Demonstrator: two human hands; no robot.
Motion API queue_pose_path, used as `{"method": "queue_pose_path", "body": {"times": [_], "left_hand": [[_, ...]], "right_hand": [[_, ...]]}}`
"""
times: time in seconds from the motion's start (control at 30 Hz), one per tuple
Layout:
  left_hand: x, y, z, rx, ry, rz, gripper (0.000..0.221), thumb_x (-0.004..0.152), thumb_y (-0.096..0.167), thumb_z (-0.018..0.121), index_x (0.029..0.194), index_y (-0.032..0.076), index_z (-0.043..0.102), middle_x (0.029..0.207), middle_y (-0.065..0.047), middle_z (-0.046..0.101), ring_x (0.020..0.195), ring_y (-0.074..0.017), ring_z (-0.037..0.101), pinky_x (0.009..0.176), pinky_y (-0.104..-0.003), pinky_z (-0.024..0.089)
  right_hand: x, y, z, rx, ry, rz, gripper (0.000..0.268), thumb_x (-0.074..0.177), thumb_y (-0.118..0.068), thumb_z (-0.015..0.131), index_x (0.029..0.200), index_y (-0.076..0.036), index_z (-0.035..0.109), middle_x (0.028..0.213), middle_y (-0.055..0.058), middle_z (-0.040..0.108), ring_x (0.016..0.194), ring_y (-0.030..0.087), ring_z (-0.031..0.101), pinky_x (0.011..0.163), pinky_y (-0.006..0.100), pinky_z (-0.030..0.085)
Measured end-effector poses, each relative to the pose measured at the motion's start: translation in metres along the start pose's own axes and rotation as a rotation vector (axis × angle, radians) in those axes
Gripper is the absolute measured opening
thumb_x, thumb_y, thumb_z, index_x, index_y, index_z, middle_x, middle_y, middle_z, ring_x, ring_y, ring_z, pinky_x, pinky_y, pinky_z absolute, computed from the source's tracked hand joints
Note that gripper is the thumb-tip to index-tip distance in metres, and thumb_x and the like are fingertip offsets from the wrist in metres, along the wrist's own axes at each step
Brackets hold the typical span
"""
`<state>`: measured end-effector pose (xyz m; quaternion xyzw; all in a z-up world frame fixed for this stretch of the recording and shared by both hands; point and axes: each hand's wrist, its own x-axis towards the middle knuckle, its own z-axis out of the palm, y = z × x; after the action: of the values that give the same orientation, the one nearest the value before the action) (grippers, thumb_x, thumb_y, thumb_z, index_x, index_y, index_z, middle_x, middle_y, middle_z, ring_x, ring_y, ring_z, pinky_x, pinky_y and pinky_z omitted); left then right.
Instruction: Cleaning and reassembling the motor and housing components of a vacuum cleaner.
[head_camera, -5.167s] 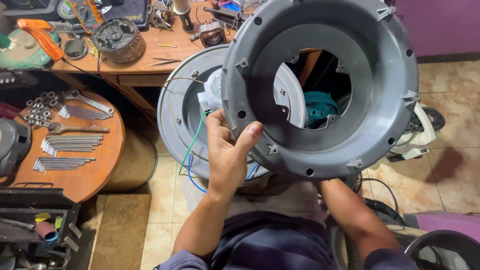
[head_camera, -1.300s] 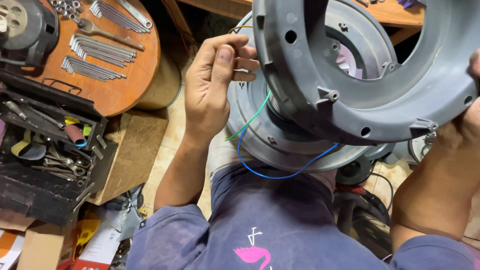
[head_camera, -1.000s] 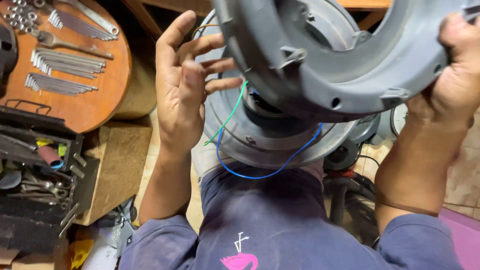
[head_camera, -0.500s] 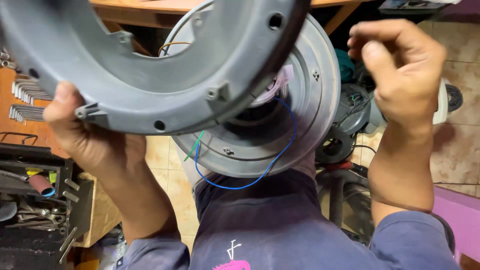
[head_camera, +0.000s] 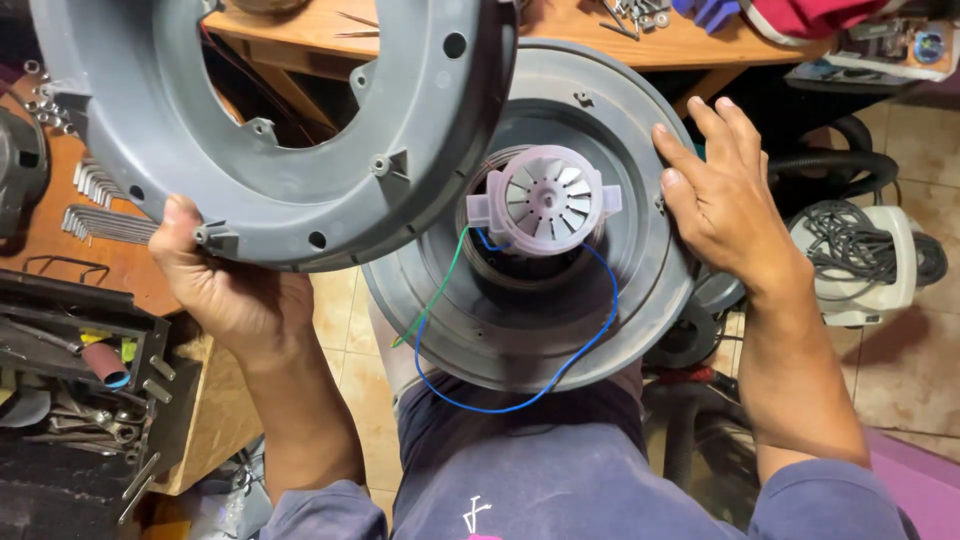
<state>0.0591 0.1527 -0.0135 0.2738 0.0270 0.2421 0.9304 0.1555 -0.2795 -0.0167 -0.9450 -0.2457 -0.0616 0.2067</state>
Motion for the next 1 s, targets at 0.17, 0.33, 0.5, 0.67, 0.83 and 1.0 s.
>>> {"method": "queue_pose_path", "body": {"times": [0.17,0.33,0.5,0.67,0.83,1.0], "left_hand": [[0.005,0.001,0.003,0.044,0.014,0.021,0.033,0.109,0.023,0.057,0.132,-0.001,0.059,0.125,-0.01,0.068,0.114,-0.0199,0.067,0.11,-0.037,0.053],[0.011,0.002,-0.006,0.035,0.043,0.006,0.032,0.111,0.024,0.057,0.131,-0.001,0.059,0.119,-0.009,0.068,0.113,-0.019,0.067,0.108,-0.035,0.053],[0.016,0.006,-0.017,0.017,0.07,0.029,0.028,0.112,0.024,0.057,0.125,-0.001,0.059,0.119,-0.009,0.068,0.11,-0.0182,0.066,0.106,-0.034,0.053],[0.017,0.013,-0.018,-0.004,0.088,0.055,0.024,0.112,0.022,0.055,0.121,0.001,0.059,0.114,-0.009,0.067,0.108,-0.018,0.067,0.105,-0.034,0.053],[0.017,0.02,-0.006,0.035,0.143,0.056,0.029,0.107,0.022,0.056,0.124,-0.001,0.061,0.117,-0.009,0.068,0.111,-0.0196,0.067,0.107,-0.036,0.054],[0.013,0.022,-0.015,0.037,0.127,0.075,0.03,0.109,0.023,0.057,0.125,-0.002,0.06,0.118,-0.011,0.068,0.111,-0.0206,0.067,0.106,-0.036,0.053]], "right_hand": [[0.043,0.017,0.009,0.019,-0.03,-0.055,0.045,0.108,-0.024,0.05,0.15,-0.012,0.06,0.162,0.028,0.039,0.152,0.049,0.027,0.122,0.06,0.023],[0.091,0.015,0.013,0.018,-0.12,-0.185,0.042,0.108,-0.026,0.048,0.147,-0.019,0.061,0.166,0.025,0.035,0.154,0.049,0.021,0.121,0.062,0.02],[0.132,0.0,0.025,-0.016,-0.201,-0.277,0.043,0.109,-0.031,0.047,0.149,-0.023,0.06,0.168,0.023,0.032,0.155,0.047,0.019,0.121,0.065,0.016],[0.171,-0.025,0.036,0.032,-0.309,-0.375,0.043,0.107,-0.032,0.047,0.147,-0.024,0.062,0.166,0.023,0.028,0.154,0.047,0.014,0.116,0.068,0.012],[0.198,-0.053,0.04,0.049,-0.421,-0.502,0.038,0.107,-0.036,0.045,0.134,-0.022,0.068,0.17,0.012,0.03,0.158,0.042,0.014,0.123,0.063,0.013],[0.213,-0.056,0.043,0.156,-0.325,-0.643,0.026,0.1,-0.023,0.063,0.122,-0.012,0.072,0.146,0.016,0.054,0.136,0.036,0.046,0.111,0.05,0.035]]}}
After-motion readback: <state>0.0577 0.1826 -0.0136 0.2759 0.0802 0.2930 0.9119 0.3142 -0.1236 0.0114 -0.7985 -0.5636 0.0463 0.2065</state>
